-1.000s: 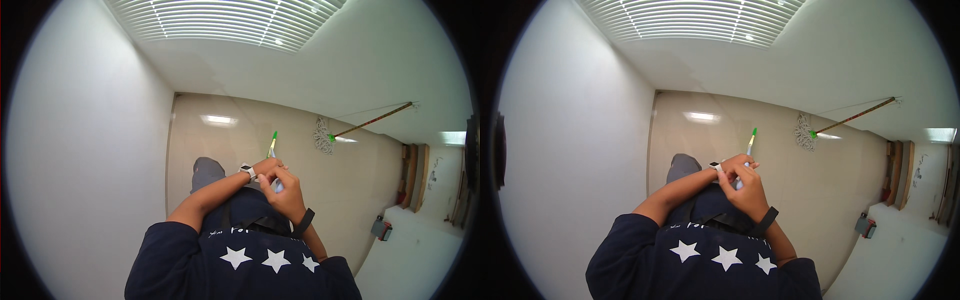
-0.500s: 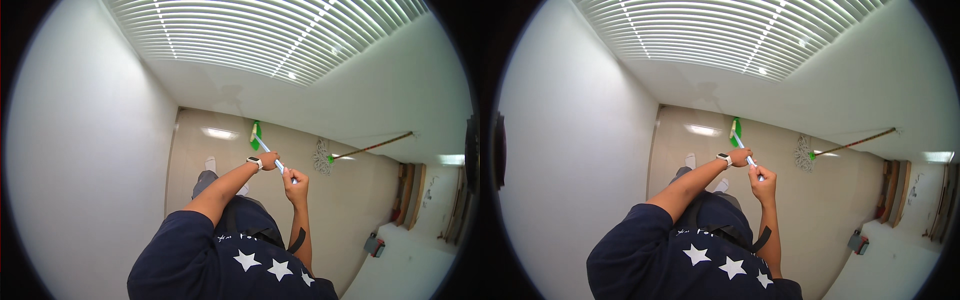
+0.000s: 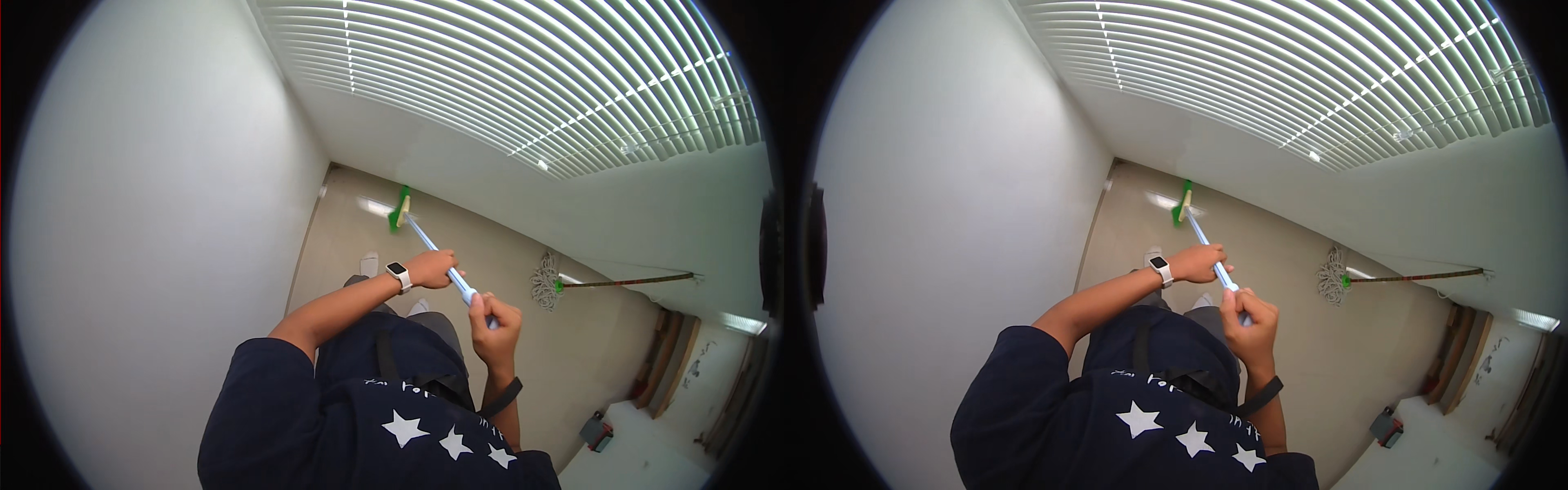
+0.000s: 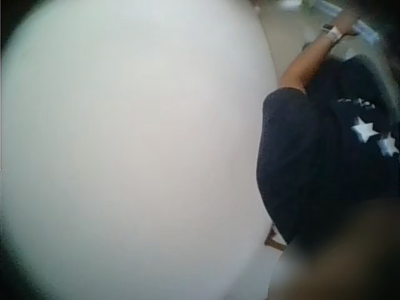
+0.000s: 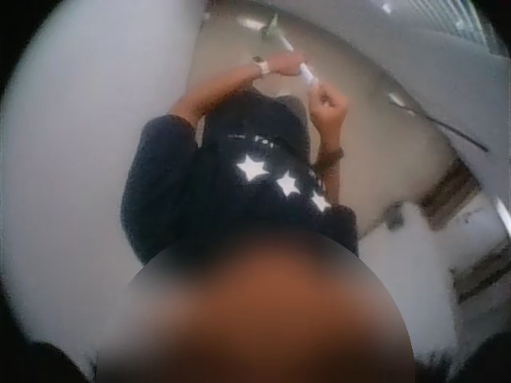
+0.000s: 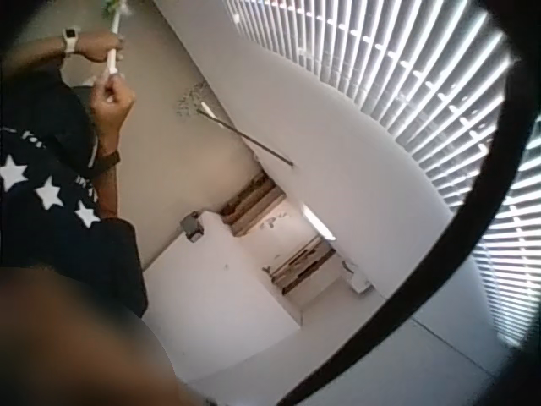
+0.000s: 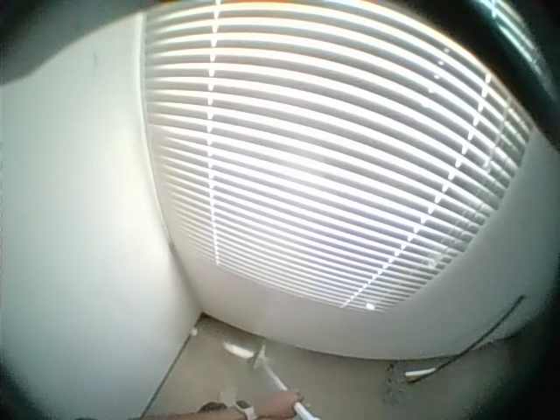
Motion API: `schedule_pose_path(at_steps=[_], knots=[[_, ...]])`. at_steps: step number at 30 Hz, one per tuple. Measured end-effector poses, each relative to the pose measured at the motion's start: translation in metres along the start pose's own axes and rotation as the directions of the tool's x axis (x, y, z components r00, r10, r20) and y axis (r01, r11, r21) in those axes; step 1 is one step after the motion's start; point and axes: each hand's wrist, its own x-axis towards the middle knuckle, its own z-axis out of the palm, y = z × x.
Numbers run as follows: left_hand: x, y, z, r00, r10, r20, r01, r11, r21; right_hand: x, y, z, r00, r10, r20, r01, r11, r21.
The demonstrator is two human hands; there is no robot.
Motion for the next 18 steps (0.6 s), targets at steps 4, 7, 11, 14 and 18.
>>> schedule_pose_path(at_steps=[4, 7, 11, 14, 18], knots=[[0.007, 0.047, 0.014, 0.993, 0.100, 0.062, -0.096, 0.993, -0.062, -0.007, -0.019, -0.032, 0.992, -0.127, -0.009, 0.127, 0.992, -0.004], [0.017, 0.068, 0.044, 0.981, 0.173, 0.089, -0.158, 0.975, -0.154, -0.017, -0.023, -0.058, 0.997, -0.066, 0.031, 0.069, 0.994, -0.086], [0.036, 0.076, 0.098, 0.965, 0.244, 0.091, -0.214, 0.942, -0.259, -0.025, -0.009, -0.077, 0.996, -0.060, 0.068, 0.072, 0.980, -0.186], [0.041, 0.077, 0.132, 0.975, 0.204, 0.087, -0.140, 0.869, -0.475, -0.034, 0.028, -0.080, 0.994, -0.044, 0.098, 0.062, 0.979, -0.196], [0.046, 0.047, 0.155, 0.991, 0.088, 0.096, -0.041, 0.910, -0.413, -0.040, 0.070, -0.072, 0.982, -0.026, 0.189, 0.054, 0.988, -0.146]])
